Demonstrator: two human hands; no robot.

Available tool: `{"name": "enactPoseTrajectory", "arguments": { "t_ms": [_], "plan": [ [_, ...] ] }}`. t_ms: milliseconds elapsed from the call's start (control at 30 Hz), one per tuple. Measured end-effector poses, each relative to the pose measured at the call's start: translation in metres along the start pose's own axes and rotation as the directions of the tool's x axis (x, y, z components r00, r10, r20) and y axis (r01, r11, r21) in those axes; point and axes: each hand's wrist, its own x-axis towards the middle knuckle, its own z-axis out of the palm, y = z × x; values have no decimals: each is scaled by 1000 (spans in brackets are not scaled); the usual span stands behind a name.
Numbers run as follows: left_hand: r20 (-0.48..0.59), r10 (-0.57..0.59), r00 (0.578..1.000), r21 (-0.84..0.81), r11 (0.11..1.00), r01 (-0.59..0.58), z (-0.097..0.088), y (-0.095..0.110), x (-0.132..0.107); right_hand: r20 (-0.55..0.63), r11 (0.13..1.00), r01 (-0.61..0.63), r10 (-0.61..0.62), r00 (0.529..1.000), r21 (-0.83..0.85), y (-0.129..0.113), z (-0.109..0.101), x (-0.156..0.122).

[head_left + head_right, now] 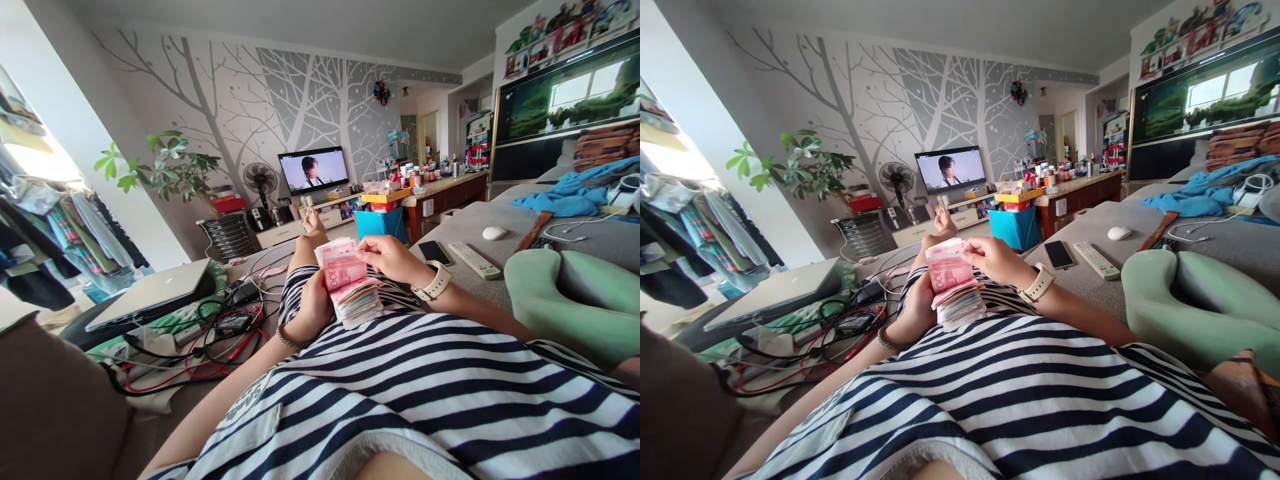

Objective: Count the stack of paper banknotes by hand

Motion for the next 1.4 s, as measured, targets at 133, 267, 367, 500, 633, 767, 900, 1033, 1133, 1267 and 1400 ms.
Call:
{"name": "enactPoseTrajectory", "arguments": {
  "t_ms": [133,267,367,500,633,767,900,1033,1133,1267,1400],
  "plan": [
    [28,15,999,10,1000,-15,1,2,-1,10,1000,12,-12,1000,-7,0,-1,1],
    [122,14,992,-49,999,-8,-4,-4,7,21,1000,11,-11,1000,4,0,-1,0],
    [144,11,989,-51,999,-3,-8,-8,13,32,1000,4,-5,999,14,-1,-2,0],
    [118,-47,992,-78,995,56,-9,-10,16,137,991,-37,20,990,129,1,-5,-1],
    [174,-84,981,-141,984,109,-9,-11,17,77,994,-99,96,992,36,10,-5,3],
    [207,-77,975,-124,987,105,-13,-15,21,-75,960,-165,152,986,-227,23,0,8],
    [231,-47,972,-97,993,71,-18,-19,24,-110,961,-165,144,983,-221,29,7,9],
    [241,-41,970,-104,992,68,-18,-19,23,-146,972,-133,106,984,-193,28,11,9],
    [207,-38,978,-112,992,62,-15,-17,23,-163,978,-112,84,983,-174,27,11,9],
    [149,-60,987,-125,989,79,-14,-17,23,-138,989,-103,88,986,-106,27,11,9],
    [151,-88,985,-162,980,112,-15,-18,23,-118,990,-130,123,985,-61,23,9,8]
  ]
}}
